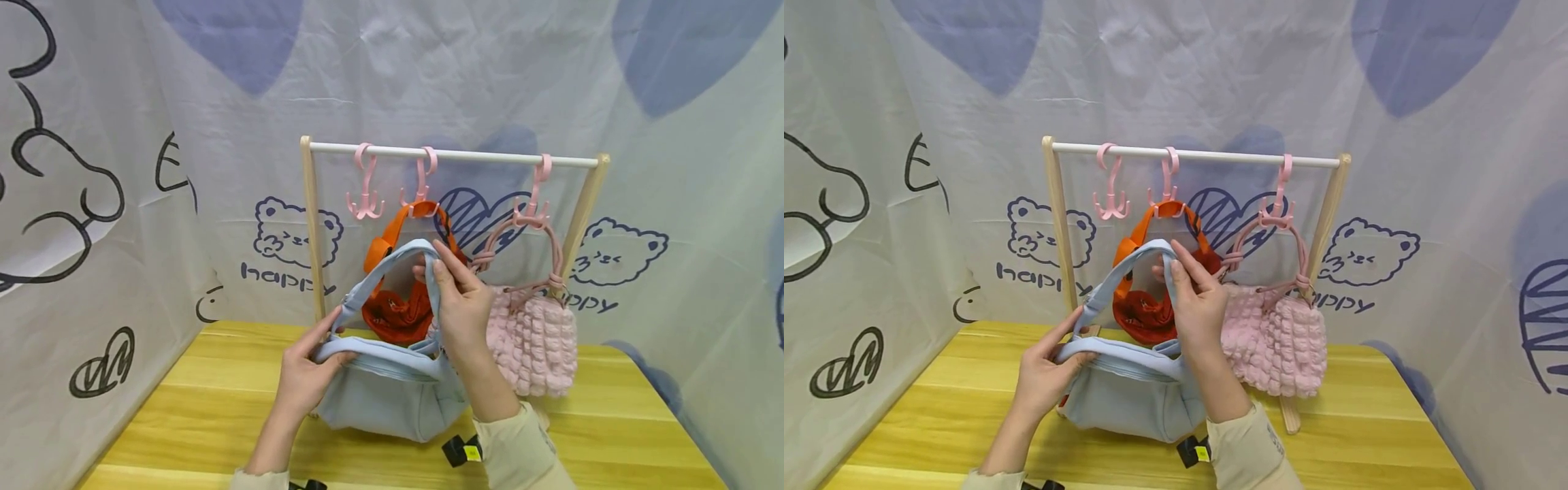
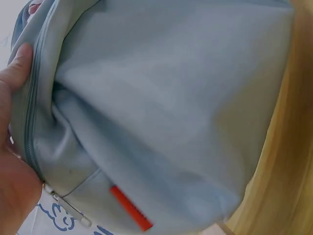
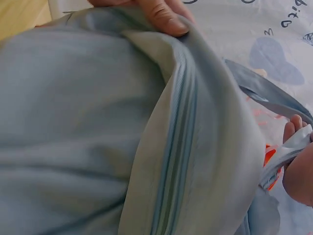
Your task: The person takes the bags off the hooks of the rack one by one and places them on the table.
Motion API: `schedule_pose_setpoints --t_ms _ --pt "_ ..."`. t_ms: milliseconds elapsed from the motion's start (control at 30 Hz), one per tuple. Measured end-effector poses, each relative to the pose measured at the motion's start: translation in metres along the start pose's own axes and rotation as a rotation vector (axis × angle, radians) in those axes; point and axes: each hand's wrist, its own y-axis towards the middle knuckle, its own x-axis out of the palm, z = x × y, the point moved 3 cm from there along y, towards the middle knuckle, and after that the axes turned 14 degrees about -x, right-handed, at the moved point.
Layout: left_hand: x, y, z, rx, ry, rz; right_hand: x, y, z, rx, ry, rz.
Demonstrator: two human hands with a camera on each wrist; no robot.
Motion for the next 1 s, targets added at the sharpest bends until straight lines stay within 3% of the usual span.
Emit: schedule_pose_setpoints --t_ms 267,467,1000 --pt "-0.002 0.004 0.005 0.143 -0.011 0.153 -0.006 -0.005 0.006 -0.007 -0.044 -0.114" --pt "-0.007 0.004 0.01 0.144 -0.01 0.203 -0.013 -0.013 0.008 -0.001 -0.121 -0.25" --pt "-0.019 0.003 0.01 0.108 -0.044 0.25 -0.045 -0.046 0.014 -0.36 -0.398 -0.545"
